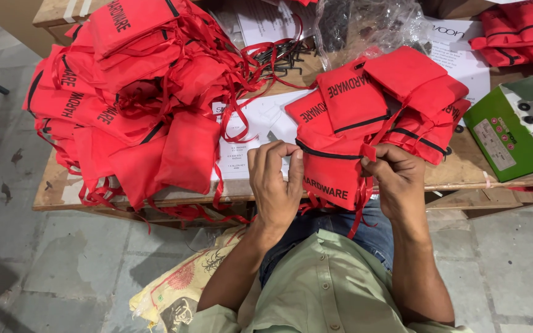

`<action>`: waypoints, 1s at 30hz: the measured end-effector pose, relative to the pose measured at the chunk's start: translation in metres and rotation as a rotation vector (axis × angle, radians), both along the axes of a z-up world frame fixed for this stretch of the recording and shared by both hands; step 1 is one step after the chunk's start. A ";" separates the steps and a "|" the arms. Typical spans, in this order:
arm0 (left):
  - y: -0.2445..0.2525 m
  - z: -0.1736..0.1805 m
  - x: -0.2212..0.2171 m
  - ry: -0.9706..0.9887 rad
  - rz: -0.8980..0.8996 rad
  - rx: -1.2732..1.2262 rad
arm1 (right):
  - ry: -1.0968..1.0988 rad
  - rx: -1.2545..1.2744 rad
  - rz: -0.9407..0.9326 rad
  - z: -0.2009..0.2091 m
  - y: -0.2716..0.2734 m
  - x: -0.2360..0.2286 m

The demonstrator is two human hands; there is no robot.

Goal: The person organizes red fabric bags by tying attached red ribbons and arranging them on a wooden table among papers and boxes.

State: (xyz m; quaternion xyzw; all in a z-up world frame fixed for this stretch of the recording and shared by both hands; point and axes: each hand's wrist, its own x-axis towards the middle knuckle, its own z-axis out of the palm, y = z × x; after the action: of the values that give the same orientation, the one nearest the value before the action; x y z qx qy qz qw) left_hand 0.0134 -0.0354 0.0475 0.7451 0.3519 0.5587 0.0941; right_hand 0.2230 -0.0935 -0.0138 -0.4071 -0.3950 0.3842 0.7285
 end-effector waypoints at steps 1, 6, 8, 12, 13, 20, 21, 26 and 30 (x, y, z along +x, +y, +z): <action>0.001 0.001 0.000 -0.001 0.001 -0.001 | -0.001 -0.001 0.001 0.002 0.001 0.000; 0.010 0.007 -0.005 -0.026 -0.060 -0.009 | -0.001 -0.015 0.003 0.011 0.010 -0.004; 0.017 0.010 -0.007 -0.044 -0.083 -0.066 | 0.023 -0.022 0.025 0.012 0.017 -0.007; 0.040 0.005 -0.011 -0.143 -0.221 -0.121 | 0.102 -0.095 0.057 0.018 0.032 -0.020; 0.046 0.003 -0.011 -0.143 -0.215 -0.122 | 0.102 -0.097 0.062 0.013 0.036 -0.022; 0.076 -0.019 -0.017 -0.273 -0.231 -0.287 | 0.077 -0.030 0.043 -0.004 0.040 -0.029; 0.078 -0.023 -0.017 -0.270 -0.222 -0.328 | 0.072 -0.002 0.059 -0.006 0.039 -0.029; 0.091 -0.032 -0.015 -0.261 -0.158 -0.451 | 0.155 -0.037 0.090 0.004 0.047 -0.030; 0.102 -0.023 -0.018 -0.207 -0.126 -0.300 | 0.325 -0.138 0.094 0.023 0.067 -0.042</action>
State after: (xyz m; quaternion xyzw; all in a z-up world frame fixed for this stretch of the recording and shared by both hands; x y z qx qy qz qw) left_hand -0.0046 0.0667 0.0241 0.6817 0.3722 0.5668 0.2747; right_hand 0.1810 -0.0261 0.0091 -0.3698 -0.2631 0.5048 0.7343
